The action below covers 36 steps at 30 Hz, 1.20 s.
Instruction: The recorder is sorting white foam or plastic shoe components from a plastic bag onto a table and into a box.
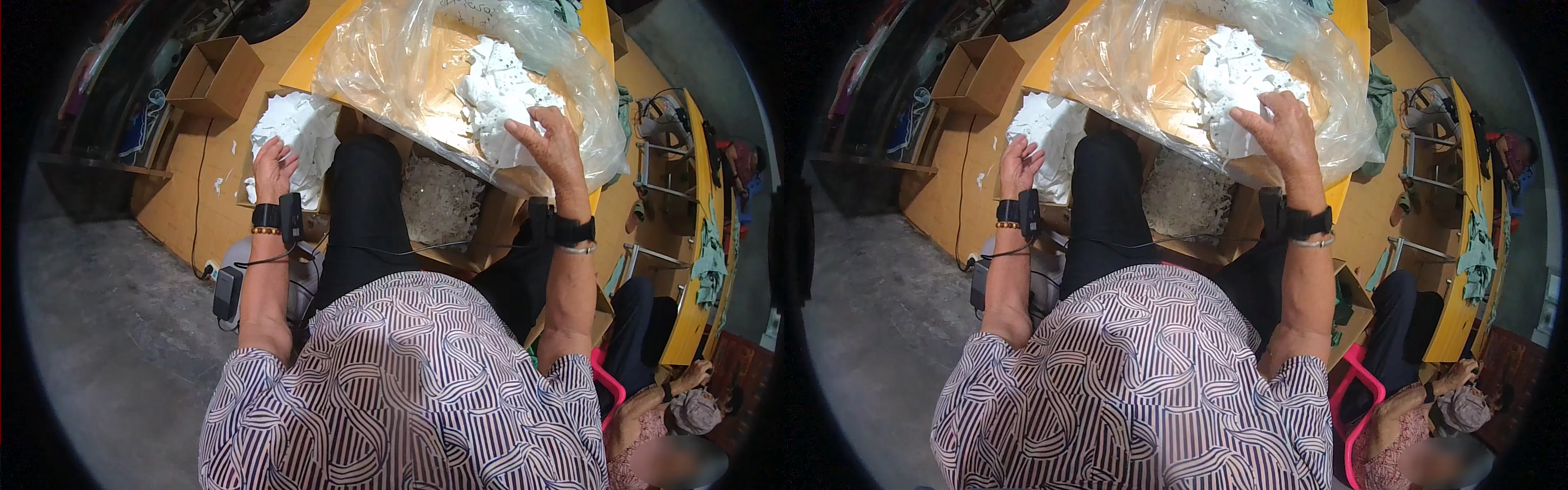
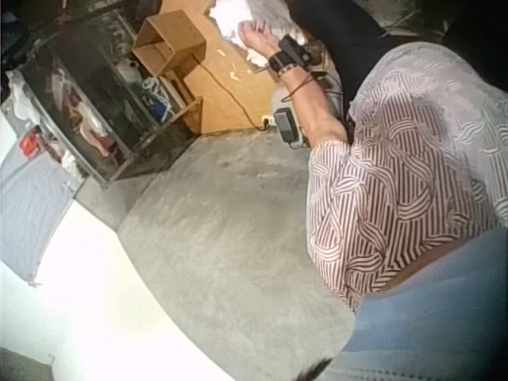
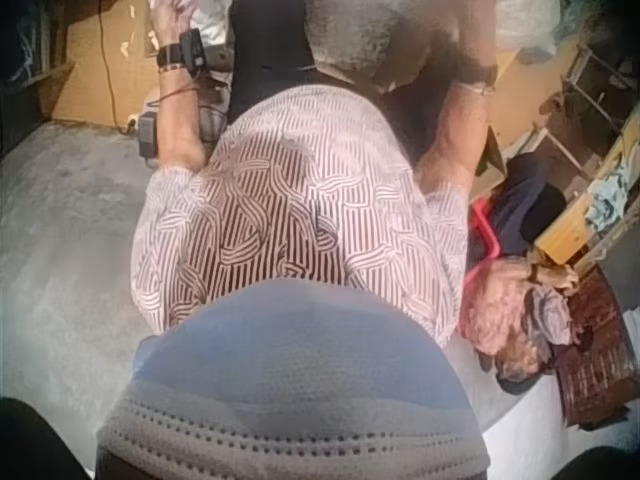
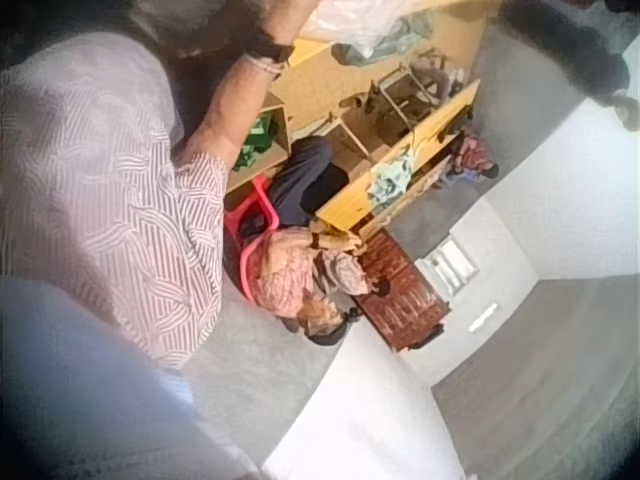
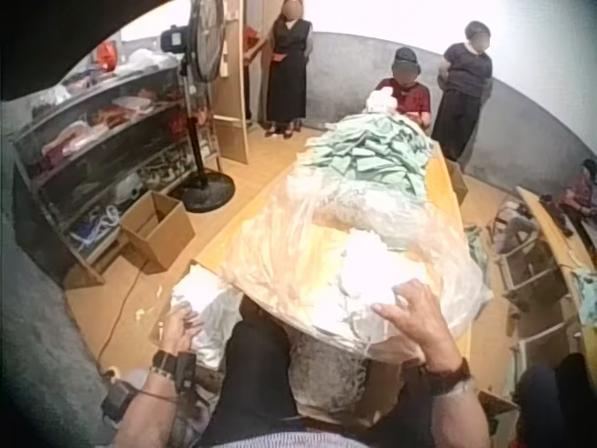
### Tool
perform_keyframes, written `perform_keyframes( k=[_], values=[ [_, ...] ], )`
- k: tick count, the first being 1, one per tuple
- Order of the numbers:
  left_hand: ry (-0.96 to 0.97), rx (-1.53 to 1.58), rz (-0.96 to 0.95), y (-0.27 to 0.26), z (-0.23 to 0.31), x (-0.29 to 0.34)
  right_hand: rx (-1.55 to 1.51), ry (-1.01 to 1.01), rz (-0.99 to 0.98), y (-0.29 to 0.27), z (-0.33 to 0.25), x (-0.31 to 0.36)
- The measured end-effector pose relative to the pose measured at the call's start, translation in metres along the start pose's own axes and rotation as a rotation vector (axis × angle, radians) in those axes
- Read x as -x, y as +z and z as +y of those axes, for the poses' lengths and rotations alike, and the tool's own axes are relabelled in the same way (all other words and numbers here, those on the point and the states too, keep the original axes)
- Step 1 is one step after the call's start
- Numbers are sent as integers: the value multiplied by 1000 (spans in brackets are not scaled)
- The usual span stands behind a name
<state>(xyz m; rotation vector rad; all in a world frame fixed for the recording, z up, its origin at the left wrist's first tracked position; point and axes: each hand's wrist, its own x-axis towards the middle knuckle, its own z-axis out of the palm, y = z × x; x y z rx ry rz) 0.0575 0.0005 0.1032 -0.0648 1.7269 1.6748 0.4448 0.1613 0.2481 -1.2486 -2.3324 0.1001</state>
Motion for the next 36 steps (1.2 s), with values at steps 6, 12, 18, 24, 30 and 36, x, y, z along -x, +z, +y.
perform_keyframes(
  k=[6,12,18,24,30,36],
  values=[
    [136,165,-661,63,32,92,-1089,214,72,-17,7,-29],
    [-219,289,-1264,117,22,187,-1041,100,210,-47,-10,-33],
    [-675,542,-1345,157,-11,212,-495,-228,65,-24,-42,9],
    [-631,520,-1021,165,-17,197,-248,-500,1,-1,-75,66],
    [-421,521,-911,146,-11,173,-256,-240,4,-6,-43,61],
    [-394,500,-915,145,-27,171,-216,-223,-42,12,-55,24]
  ],
)
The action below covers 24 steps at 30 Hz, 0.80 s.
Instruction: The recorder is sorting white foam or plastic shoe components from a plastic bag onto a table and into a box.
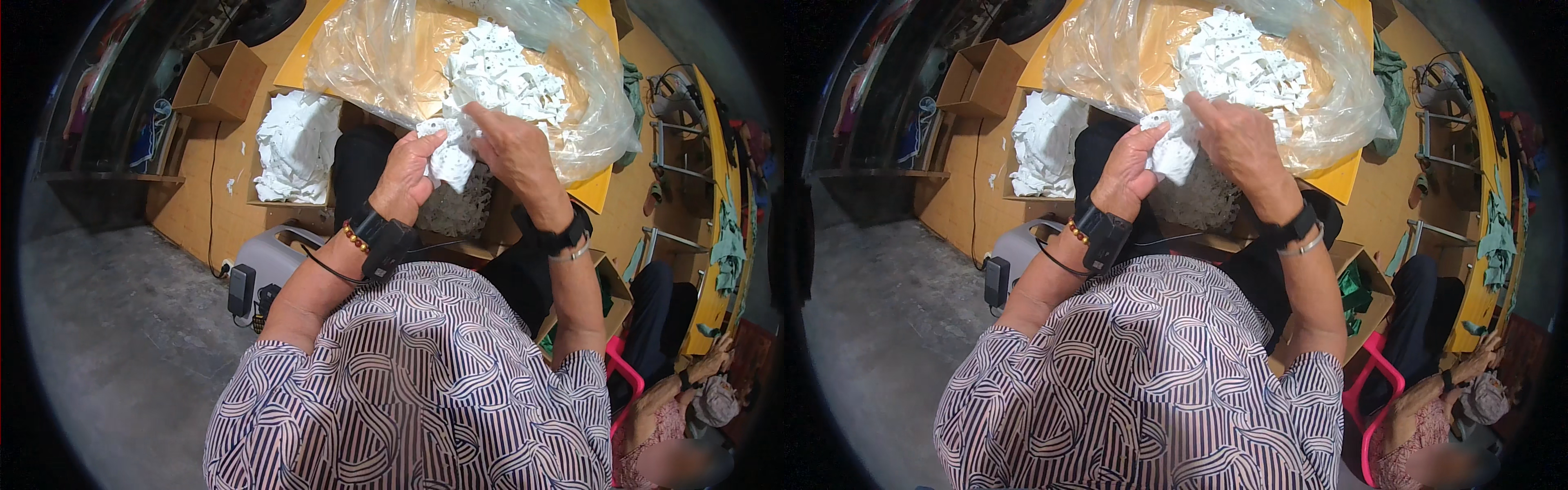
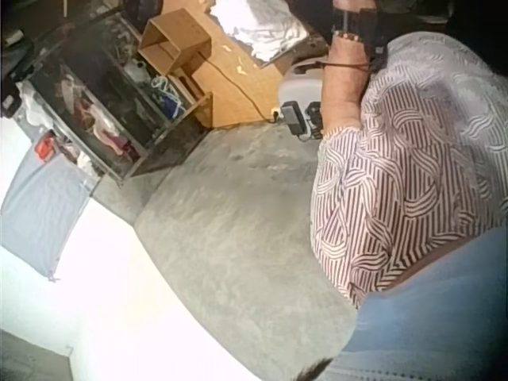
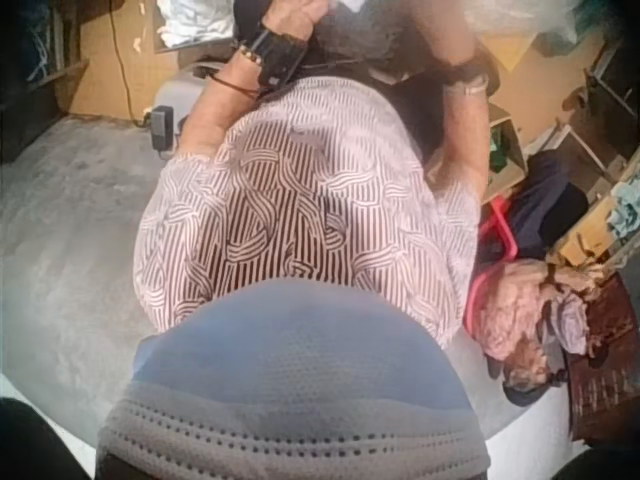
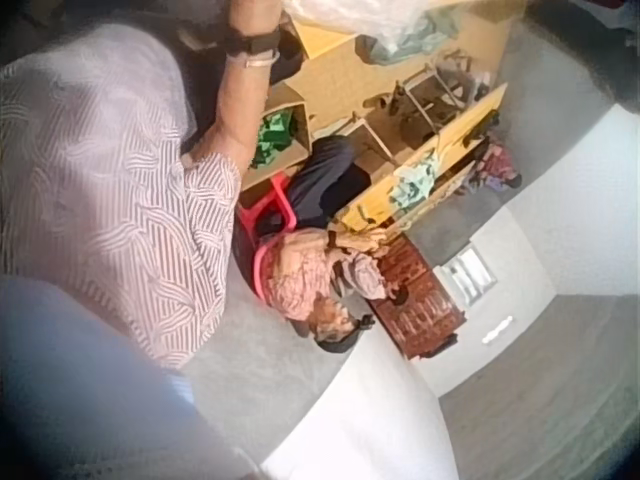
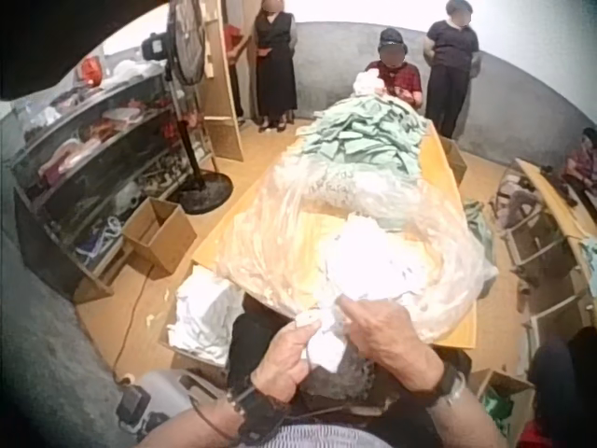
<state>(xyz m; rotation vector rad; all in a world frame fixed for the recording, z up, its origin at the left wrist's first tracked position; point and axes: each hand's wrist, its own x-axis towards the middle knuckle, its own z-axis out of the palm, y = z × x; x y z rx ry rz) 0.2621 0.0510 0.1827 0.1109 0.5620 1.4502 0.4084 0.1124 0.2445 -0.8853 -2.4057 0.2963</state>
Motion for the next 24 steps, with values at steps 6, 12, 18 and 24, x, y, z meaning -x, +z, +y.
perform_keyframes(
  k=[6,12,18,24],
  values=[
    [52,46,-100,1,26,8,296,263,-31,-8,75,-4],
    [16,52,42,-12,39,14,381,4,267,-23,18,-2],
    [-157,285,-250,-7,39,16,-702,376,-96,17,-19,24],
    [-68,283,29,14,33,21,-1151,556,-173,30,-26,23]
  ],
)
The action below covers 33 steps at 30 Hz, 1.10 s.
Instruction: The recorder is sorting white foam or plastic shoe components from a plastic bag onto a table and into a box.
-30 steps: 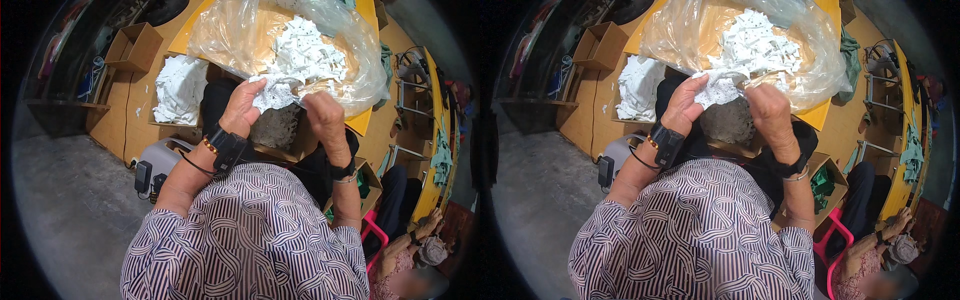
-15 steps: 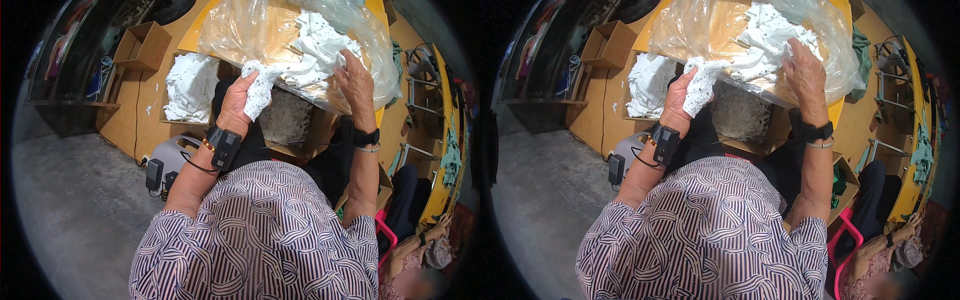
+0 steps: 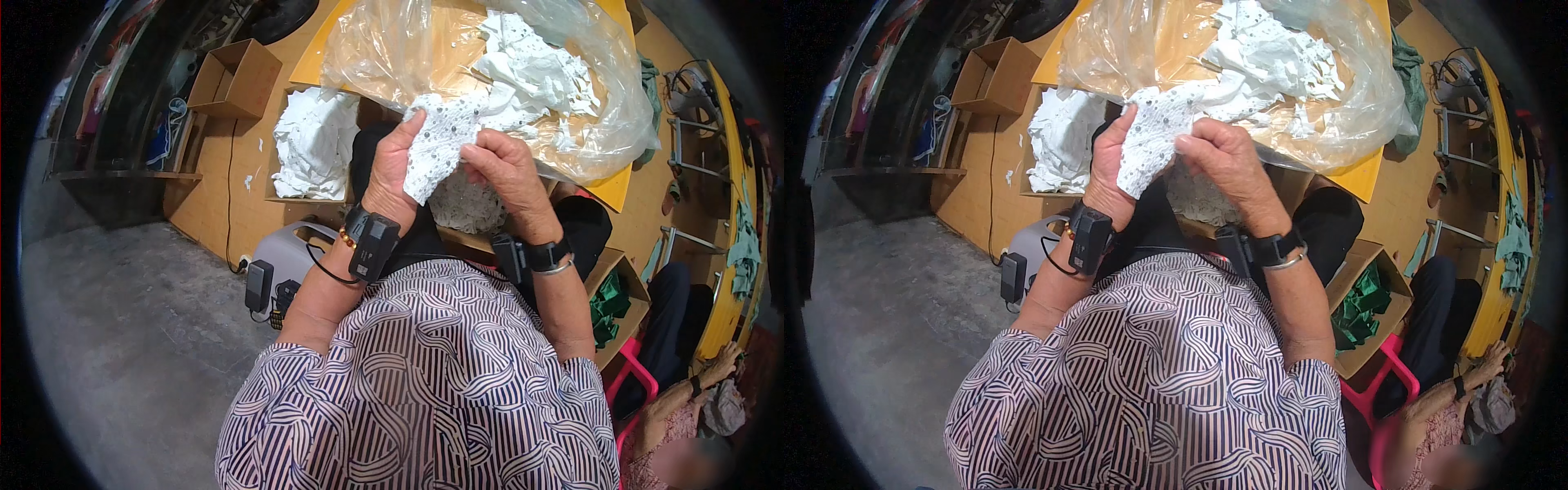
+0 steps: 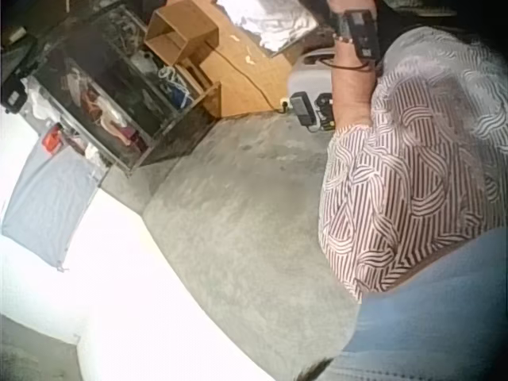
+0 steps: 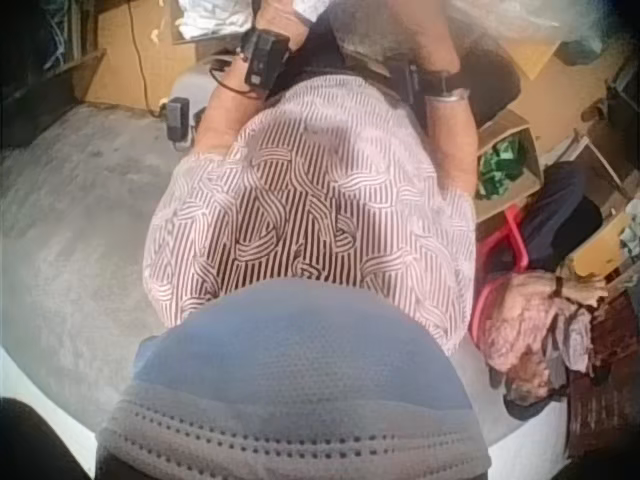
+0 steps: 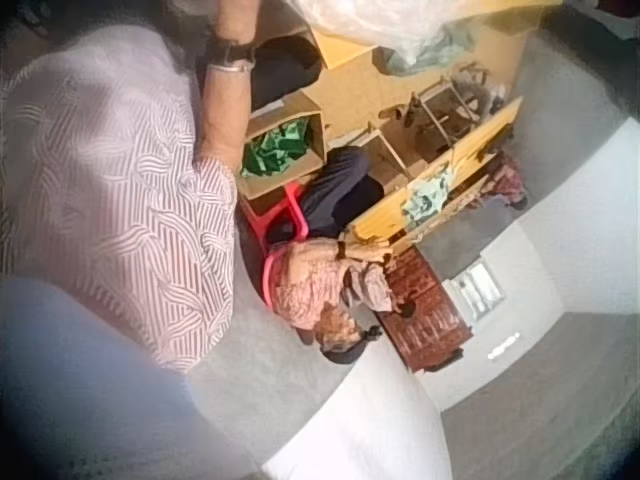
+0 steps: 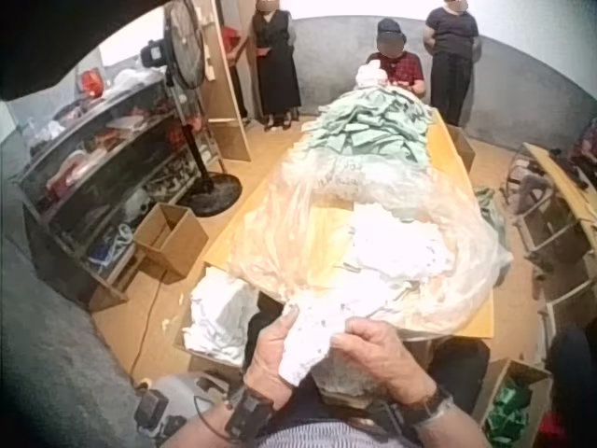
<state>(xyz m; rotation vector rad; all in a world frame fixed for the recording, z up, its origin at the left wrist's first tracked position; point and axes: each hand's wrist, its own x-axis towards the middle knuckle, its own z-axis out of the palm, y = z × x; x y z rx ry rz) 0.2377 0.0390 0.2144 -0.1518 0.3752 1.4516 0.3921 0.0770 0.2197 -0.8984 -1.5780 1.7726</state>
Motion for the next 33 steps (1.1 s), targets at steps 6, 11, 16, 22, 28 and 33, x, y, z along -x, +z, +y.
perform_keyframes(
  k=[6,11,16,22,28,33],
  values=[
    [76,-136,-308,-9,29,7,278,32,92,-44,2,24],
    [274,-488,-216,-14,31,22,934,-245,0,-26,4,40],
    [291,-715,-196,-22,41,30,755,-155,56,-36,-27,38],
    [640,-621,106,-64,107,29,949,-301,363,-71,-50,2],
    [584,-522,436,-195,184,5,1264,-410,564,-98,-46,-42],
    [367,-573,869,-215,167,18,1157,-373,543,-137,-34,-81]
  ],
)
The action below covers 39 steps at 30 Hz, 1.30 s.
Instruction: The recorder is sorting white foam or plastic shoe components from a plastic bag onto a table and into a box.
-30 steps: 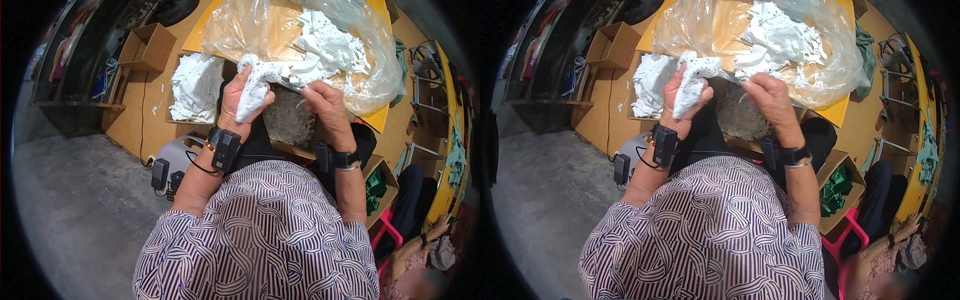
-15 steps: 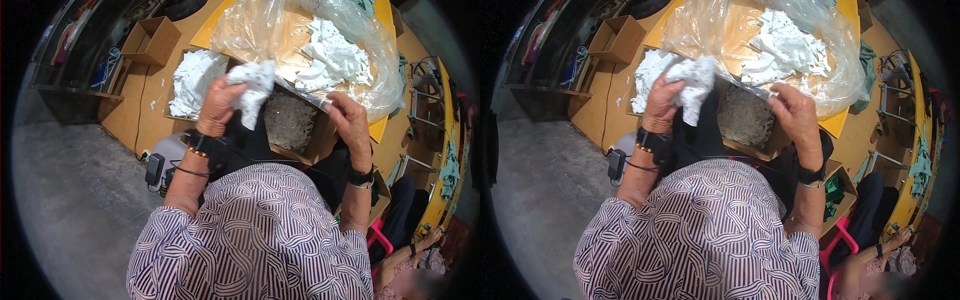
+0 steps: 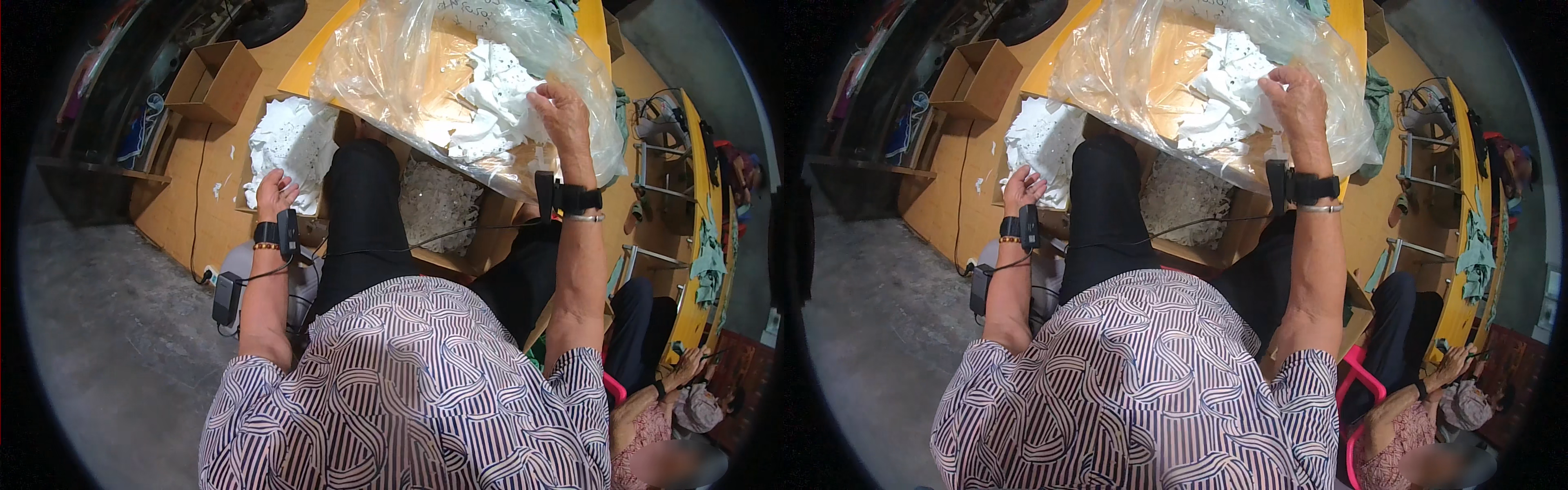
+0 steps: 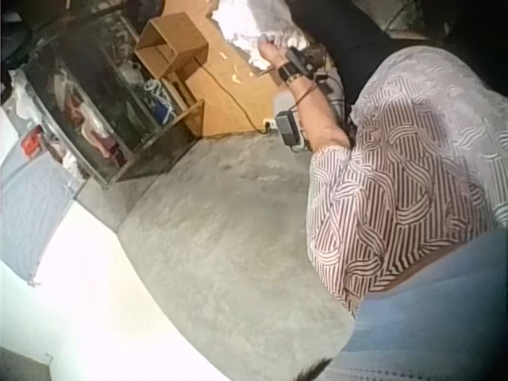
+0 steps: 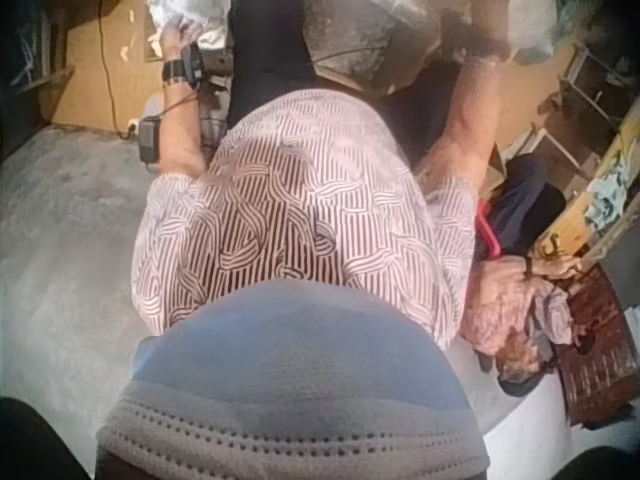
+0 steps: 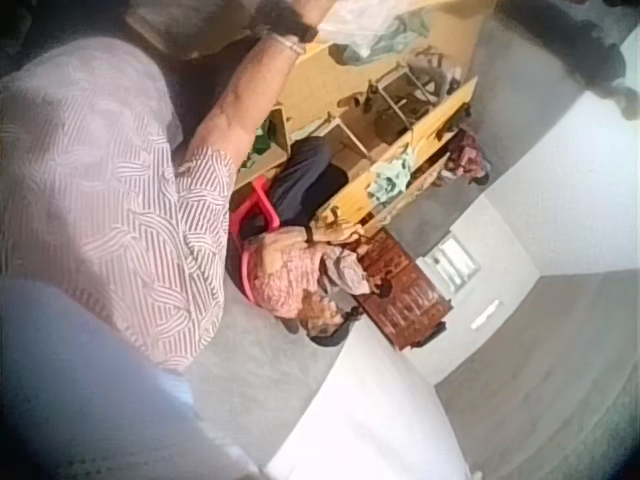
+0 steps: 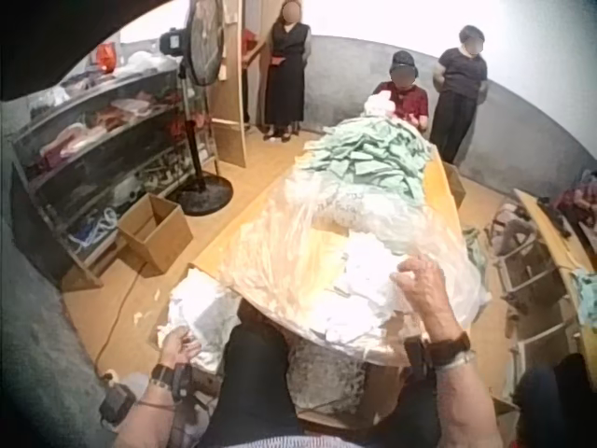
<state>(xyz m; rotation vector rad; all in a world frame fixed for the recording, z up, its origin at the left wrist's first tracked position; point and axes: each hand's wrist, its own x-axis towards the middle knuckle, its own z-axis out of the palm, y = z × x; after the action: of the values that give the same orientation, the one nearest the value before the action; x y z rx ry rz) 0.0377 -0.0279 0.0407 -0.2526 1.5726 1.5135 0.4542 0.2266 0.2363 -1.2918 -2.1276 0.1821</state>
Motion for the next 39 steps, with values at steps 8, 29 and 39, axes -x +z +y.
perform_keyframes(
  k=[8,29,39],
  values=[
    [236,121,-658,83,32,124,-747,154,5,-50,-20,-47],
    [-376,67,-1001,248,-31,219,-452,-333,-407,-71,-86,71],
    [-412,358,-1007,246,-35,226,-555,155,-204,-45,-88,119]
  ],
)
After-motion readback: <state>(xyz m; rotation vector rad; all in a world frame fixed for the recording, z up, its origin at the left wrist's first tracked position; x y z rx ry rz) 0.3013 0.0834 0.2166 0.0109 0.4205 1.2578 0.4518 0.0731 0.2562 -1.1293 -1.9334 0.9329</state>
